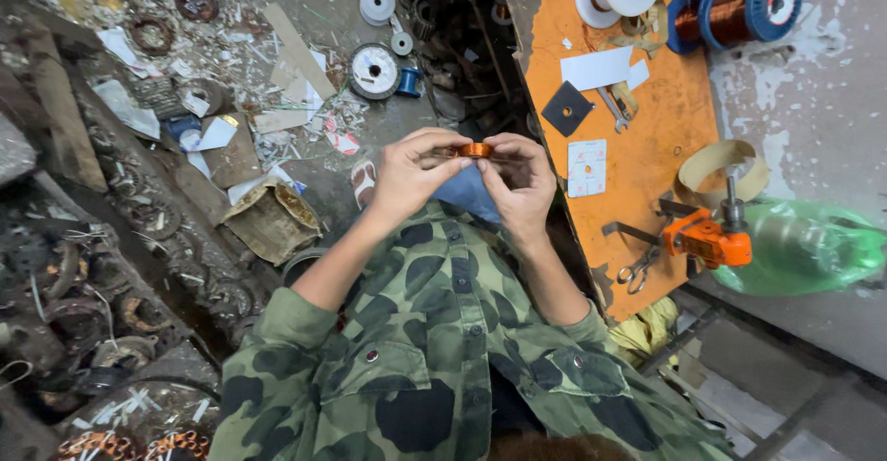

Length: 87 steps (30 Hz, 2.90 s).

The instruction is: The person assembles a small coil-winding jig from metal plates and a bolt, then uses a hand crank to wind copper wire onto a cylindrical former. After winding, the person removes the coil and inspects it.

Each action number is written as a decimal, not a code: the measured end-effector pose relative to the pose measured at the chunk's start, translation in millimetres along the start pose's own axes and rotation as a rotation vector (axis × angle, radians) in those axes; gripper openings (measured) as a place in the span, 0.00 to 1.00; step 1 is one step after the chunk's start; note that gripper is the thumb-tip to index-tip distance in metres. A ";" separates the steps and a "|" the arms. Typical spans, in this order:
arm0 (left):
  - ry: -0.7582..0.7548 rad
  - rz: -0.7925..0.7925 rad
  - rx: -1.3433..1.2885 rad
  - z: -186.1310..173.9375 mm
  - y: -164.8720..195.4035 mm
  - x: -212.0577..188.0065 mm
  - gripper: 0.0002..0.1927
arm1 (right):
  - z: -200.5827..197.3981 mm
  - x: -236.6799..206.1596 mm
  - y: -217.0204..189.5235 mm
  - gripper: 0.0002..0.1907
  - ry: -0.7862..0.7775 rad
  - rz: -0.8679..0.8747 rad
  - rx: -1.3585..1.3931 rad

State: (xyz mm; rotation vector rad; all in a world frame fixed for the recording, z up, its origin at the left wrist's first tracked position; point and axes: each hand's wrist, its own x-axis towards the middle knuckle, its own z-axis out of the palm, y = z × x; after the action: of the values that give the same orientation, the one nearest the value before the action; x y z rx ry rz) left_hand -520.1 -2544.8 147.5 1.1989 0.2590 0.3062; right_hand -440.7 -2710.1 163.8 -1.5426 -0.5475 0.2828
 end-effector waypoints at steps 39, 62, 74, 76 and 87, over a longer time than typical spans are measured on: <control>0.448 0.323 0.566 17.4 41.9 170.6 0.13 | -8.7 259.8 5.7 0.17 -0.269 -0.478 -0.171; 0.502 0.354 0.075 38.7 19.1 193.8 0.12 | -17.5 280.1 -1.6 0.15 -0.284 -0.440 -0.056; 0.571 0.419 0.293 56.3 36.5 189.7 0.13 | -19.1 277.0 13.9 0.16 -0.316 -0.381 0.076; 0.610 0.389 0.278 56.1 37.4 189.2 0.13 | -17.9 277.7 12.1 0.15 -0.305 -0.463 0.024; 0.600 0.450 0.560 60.1 51.8 195.0 0.13 | -20.8 275.5 2.3 0.15 -0.274 -0.541 -0.089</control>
State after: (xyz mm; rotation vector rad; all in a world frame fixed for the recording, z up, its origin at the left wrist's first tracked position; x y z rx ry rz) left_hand -322.3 -2508.5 209.9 1.6978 0.6241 1.0436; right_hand -195.7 -2589.4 205.7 -1.3860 -1.1782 0.0506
